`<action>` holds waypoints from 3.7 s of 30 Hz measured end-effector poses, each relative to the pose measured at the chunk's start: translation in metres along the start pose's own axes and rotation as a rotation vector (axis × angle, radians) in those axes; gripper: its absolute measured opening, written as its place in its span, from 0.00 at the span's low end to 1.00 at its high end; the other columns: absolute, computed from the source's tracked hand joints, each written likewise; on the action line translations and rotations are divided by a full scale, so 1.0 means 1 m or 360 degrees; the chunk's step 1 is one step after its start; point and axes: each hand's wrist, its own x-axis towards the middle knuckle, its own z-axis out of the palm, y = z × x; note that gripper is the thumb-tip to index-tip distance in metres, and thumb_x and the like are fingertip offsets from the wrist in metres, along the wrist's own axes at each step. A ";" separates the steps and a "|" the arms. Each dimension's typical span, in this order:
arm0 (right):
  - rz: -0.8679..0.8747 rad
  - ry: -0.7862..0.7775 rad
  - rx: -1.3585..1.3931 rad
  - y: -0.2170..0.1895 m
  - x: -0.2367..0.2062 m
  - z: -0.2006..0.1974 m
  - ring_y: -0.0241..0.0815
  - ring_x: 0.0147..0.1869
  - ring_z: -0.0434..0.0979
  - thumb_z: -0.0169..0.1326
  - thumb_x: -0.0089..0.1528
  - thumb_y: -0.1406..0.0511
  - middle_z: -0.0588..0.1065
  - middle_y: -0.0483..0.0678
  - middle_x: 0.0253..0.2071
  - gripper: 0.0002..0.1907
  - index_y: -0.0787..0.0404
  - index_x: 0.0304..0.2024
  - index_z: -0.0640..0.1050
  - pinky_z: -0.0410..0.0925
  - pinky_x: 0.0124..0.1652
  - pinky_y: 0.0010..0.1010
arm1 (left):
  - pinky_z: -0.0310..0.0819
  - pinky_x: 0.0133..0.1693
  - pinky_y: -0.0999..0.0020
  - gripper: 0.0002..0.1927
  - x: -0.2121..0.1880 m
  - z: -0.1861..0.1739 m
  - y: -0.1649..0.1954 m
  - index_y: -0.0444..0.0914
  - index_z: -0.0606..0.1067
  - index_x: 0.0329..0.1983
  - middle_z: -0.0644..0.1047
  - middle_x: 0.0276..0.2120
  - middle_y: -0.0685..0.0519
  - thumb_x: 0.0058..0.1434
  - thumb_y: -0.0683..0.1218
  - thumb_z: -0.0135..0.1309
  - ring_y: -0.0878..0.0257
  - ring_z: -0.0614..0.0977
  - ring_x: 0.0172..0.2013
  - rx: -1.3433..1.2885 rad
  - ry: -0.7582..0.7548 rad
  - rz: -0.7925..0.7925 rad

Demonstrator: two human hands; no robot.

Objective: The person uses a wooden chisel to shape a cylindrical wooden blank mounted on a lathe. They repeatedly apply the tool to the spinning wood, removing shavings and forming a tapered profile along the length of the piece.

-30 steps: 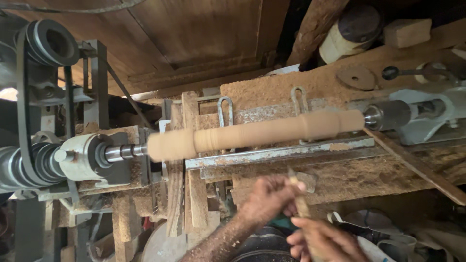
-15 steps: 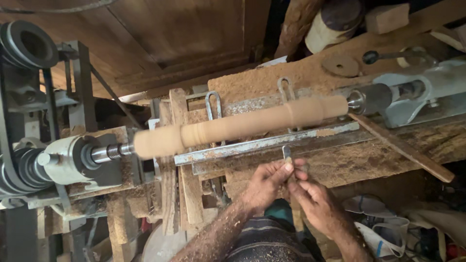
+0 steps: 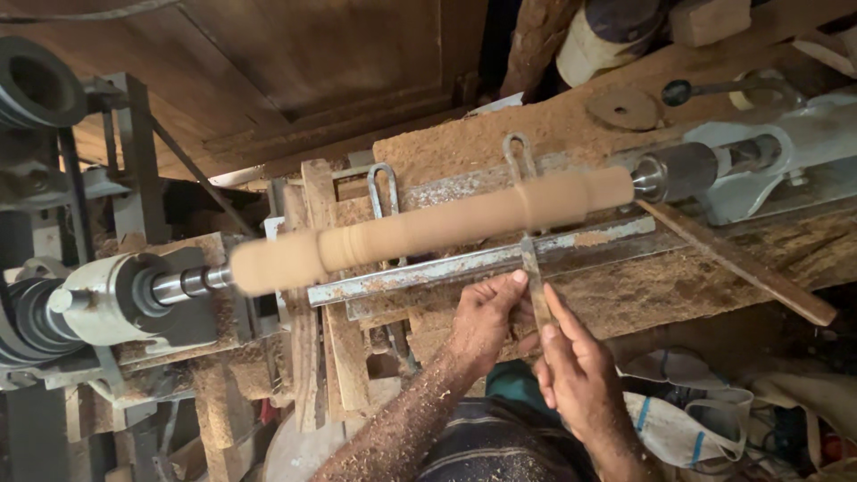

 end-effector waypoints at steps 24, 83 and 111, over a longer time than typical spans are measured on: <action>0.0275 0.0005 0.0019 -0.026 0.006 0.010 0.30 0.19 0.60 0.48 0.68 0.60 0.70 0.46 0.28 0.28 0.44 0.71 0.66 0.56 0.14 0.23 | 0.71 0.30 0.74 0.14 0.003 -0.007 0.010 0.34 0.80 0.33 0.81 0.26 0.54 0.70 0.49 0.56 0.70 0.77 0.25 -0.0222 0.0038 0.0036; 0.0251 0.0182 0.0197 -0.020 0.006 0.029 0.30 0.21 0.61 0.46 0.68 0.61 0.69 0.47 0.29 0.28 0.43 0.72 0.65 0.58 0.15 0.23 | 0.72 0.25 0.72 0.14 0.007 0.005 0.019 0.34 0.81 0.31 0.81 0.23 0.51 0.69 0.48 0.57 0.67 0.78 0.21 -0.0142 0.0138 0.0021; 0.0345 -0.0163 0.0214 -0.011 0.007 0.038 0.31 0.20 0.58 0.48 0.66 0.61 0.68 0.46 0.29 0.29 0.41 0.71 0.67 0.55 0.17 0.23 | 0.74 0.30 0.71 0.13 -0.014 -0.034 0.029 0.35 0.81 0.33 0.81 0.26 0.54 0.67 0.49 0.57 0.68 0.77 0.24 -0.0154 0.0254 0.0023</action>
